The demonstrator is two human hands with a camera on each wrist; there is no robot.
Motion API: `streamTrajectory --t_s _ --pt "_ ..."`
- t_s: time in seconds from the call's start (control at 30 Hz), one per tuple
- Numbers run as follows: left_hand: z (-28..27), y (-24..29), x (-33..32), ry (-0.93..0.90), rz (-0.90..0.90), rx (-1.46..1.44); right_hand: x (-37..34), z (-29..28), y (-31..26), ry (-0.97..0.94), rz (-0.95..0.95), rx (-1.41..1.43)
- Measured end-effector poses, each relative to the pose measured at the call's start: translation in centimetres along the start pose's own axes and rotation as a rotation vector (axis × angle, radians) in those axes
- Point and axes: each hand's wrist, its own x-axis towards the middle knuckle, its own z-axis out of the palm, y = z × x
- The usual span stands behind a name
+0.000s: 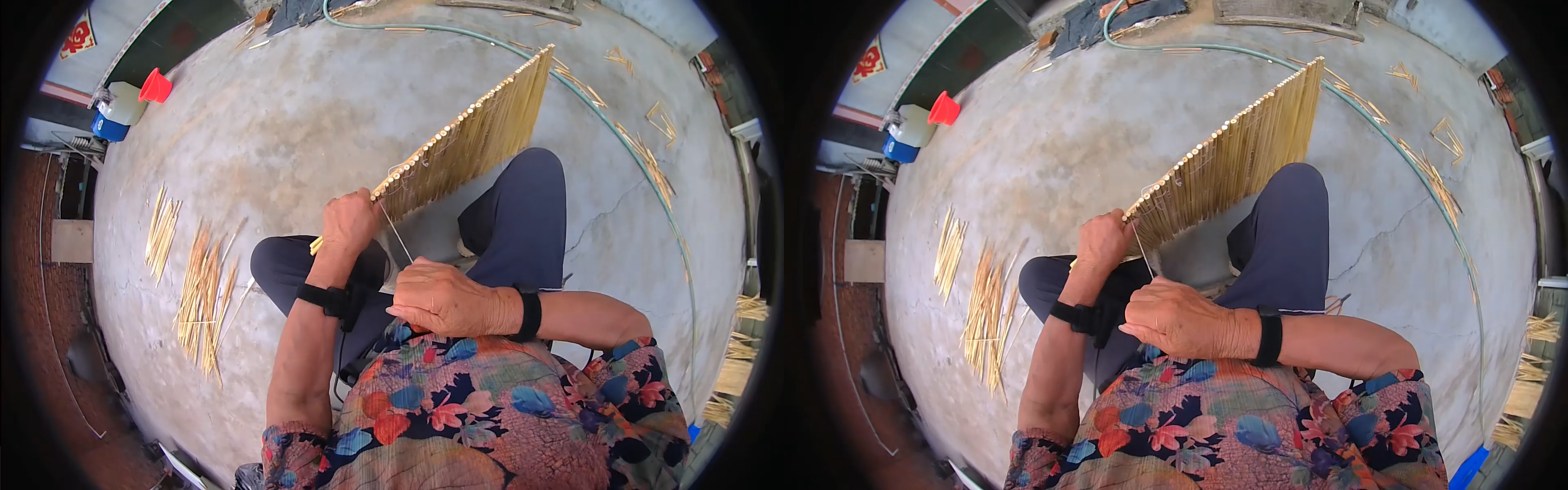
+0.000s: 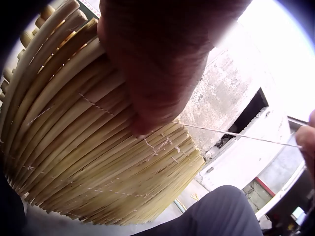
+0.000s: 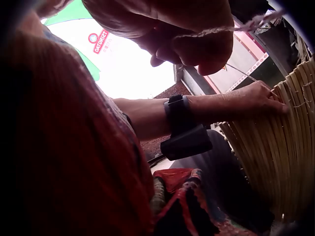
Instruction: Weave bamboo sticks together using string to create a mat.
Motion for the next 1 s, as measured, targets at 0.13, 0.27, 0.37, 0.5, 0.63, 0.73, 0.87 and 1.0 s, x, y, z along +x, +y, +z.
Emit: streamTrajectory --t_s 0.13,0.27,0.37,0.5,0.63,0.73,0.87,1.0 --pt "0.1 -0.1 0.4 -0.006 -0.015 -0.001 -0.3 -0.1 0.3 -0.032 0.005 -0.045" --pt "-0.1 -0.5 0.9 -0.027 -0.019 -0.038 0.3 -0.2 1.2 0.022 -0.038 -0.028" --pt "0.0 -0.6 1.0 -0.078 -0.056 -0.112 -0.3 -1.9 1.2 0.036 0.041 -0.029" --pt "0.0 -0.9 1.3 -0.060 -0.029 -0.070 -0.6 -2.5 1.5 0.026 0.051 -0.048" --pt "0.3 -0.9 1.2 -0.073 -0.055 -0.078 -1.0 -2.2 1.6 -0.002 0.019 -0.063" --pt "0.3 -0.9 1.1 -0.079 -0.059 -0.098 -1.1 -1.6 1.6 0.020 -0.013 -0.078" --pt "0.3 -0.9 0.9 -0.066 -0.046 -0.112 -1.0 -1.2 1.1 0.003 -0.068 -0.086" --pt "0.3 -1.0 1.3 -0.057 -0.024 -0.110 -1.6 -0.5 1.8 0.062 -0.075 -0.096"
